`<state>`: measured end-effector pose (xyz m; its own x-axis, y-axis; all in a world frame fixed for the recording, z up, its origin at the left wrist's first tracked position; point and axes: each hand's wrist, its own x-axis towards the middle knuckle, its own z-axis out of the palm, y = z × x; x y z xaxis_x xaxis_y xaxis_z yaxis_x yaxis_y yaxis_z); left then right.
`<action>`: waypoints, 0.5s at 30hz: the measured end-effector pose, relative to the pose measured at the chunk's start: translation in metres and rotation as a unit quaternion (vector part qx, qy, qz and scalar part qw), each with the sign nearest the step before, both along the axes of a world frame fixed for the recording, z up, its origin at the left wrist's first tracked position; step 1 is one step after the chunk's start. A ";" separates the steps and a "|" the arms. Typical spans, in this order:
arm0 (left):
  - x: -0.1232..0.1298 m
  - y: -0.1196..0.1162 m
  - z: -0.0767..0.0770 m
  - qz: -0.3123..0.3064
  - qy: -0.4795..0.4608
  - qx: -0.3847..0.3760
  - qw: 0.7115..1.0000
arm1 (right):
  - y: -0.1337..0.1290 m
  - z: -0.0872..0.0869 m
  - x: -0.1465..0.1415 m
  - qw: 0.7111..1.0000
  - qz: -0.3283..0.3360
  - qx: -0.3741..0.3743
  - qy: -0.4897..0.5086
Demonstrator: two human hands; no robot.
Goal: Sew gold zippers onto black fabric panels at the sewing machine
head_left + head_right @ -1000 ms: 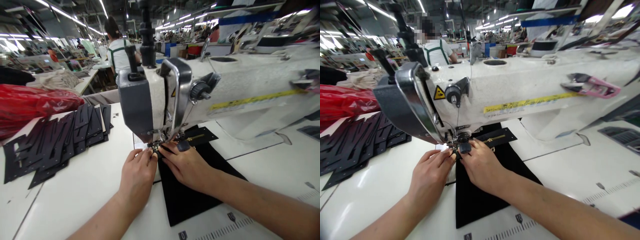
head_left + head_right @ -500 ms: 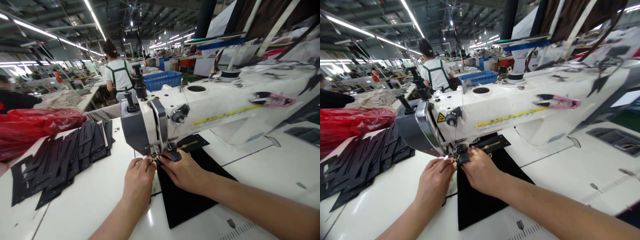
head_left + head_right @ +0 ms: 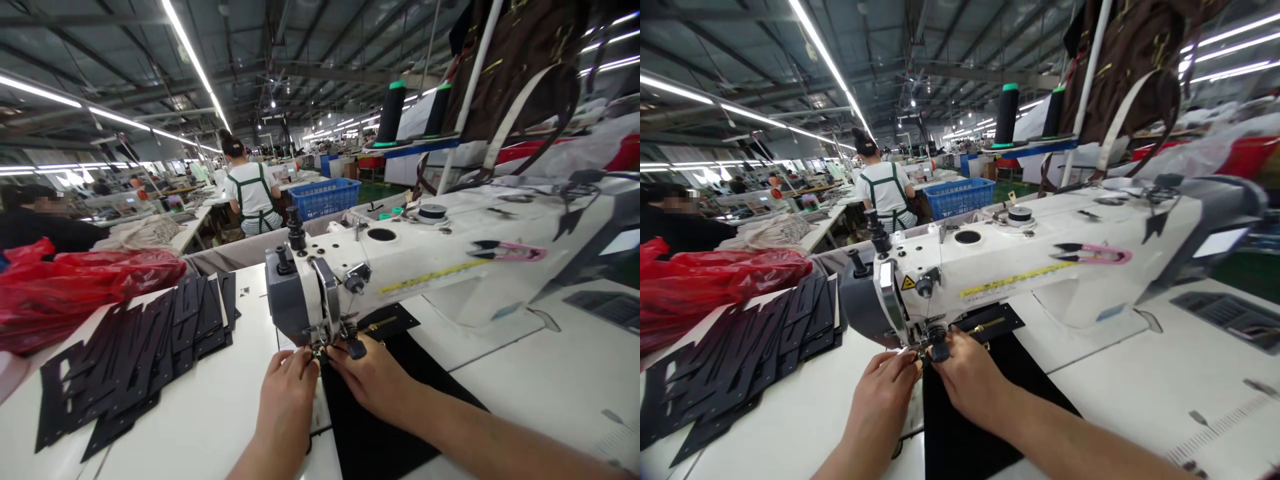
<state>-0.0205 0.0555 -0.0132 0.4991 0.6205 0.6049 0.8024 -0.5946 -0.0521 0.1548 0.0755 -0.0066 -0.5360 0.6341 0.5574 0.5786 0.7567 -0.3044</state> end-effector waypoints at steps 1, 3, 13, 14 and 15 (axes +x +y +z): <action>0.000 0.000 -0.001 0.000 -0.001 0.006 1.000 | 0.001 0.000 0.000 1.000 0.005 0.001 0.007; -0.001 0.001 -0.003 0.003 -0.001 0.016 1.000 | 0.003 0.000 -0.001 1.000 0.015 0.001 0.015; -0.001 0.002 -0.006 0.004 -0.002 0.006 1.000 | 0.006 -0.001 -0.002 1.000 0.022 0.015 0.004; -0.001 0.002 -0.006 0.006 -0.002 0.005 1.000 | 0.005 -0.001 -0.002 1.000 0.018 0.015 0.001; -0.001 0.002 -0.007 0.008 -0.002 0.004 1.000 | 0.005 -0.002 -0.003 1.000 0.014 0.014 -0.003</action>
